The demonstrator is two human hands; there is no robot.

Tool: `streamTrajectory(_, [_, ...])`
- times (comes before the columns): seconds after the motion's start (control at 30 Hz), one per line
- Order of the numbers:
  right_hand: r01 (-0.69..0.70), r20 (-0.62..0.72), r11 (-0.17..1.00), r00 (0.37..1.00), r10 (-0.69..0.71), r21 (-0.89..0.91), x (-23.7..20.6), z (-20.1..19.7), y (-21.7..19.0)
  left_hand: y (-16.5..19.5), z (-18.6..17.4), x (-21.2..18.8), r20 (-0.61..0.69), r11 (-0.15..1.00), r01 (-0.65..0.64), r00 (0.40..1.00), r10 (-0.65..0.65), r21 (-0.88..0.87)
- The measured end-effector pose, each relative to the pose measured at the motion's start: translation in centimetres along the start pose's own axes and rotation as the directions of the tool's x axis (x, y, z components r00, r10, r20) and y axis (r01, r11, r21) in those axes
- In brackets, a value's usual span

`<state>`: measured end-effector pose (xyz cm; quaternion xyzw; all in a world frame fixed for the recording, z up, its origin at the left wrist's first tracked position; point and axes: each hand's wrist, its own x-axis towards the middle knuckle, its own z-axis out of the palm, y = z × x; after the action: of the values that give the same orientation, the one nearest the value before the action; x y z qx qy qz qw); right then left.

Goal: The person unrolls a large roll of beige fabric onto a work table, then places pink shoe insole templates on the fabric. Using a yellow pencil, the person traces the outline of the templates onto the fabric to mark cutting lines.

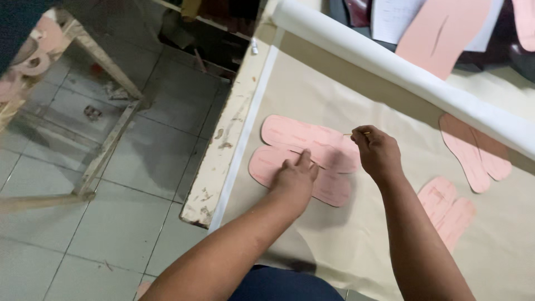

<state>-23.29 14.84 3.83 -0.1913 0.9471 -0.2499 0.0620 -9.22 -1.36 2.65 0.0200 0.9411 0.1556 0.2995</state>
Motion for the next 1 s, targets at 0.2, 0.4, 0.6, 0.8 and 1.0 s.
streamTrajectory(0.2, [-0.096, -0.068, 0.995, 0.993, 0.098, 0.026, -5.9, -1.5, 3.5, 0.2, -0.7, -0.4, -0.021, 1.000, -0.019, 1.000, 0.020, 0.011])
streamTrajectory(0.4, [-0.025, -0.087, 0.995, 0.996, 0.034, 0.097, -10.2, 0.6, 1.6, 0.2, -0.9, -0.7, 0.013, 0.997, -0.038, 0.999, 0.037, 0.062])
streamTrajectory(0.6, [-0.076, -0.056, 0.936, 0.993, 0.102, 0.344, -10.9, 1.3, 1.6, 0.4, -1.1, -0.8, -0.039, 0.999, 0.005, 0.999, -0.003, 0.046])
streamTrajectory(0.8, [-0.064, -0.085, 0.998, 0.994, 0.065, 0.015, -15.2, -0.1, 2.1, -0.6, -1.5, -0.3, -0.026, 1.000, 0.008, 1.000, -0.007, 0.003])
streamTrajectory(1.0, [0.105, -0.081, 0.993, 0.991, -0.109, -0.051, -17.3, 1.1, 0.5, -1.9, -1.6, 0.7, -0.023, 0.998, -0.035, 0.999, 0.034, -0.056])
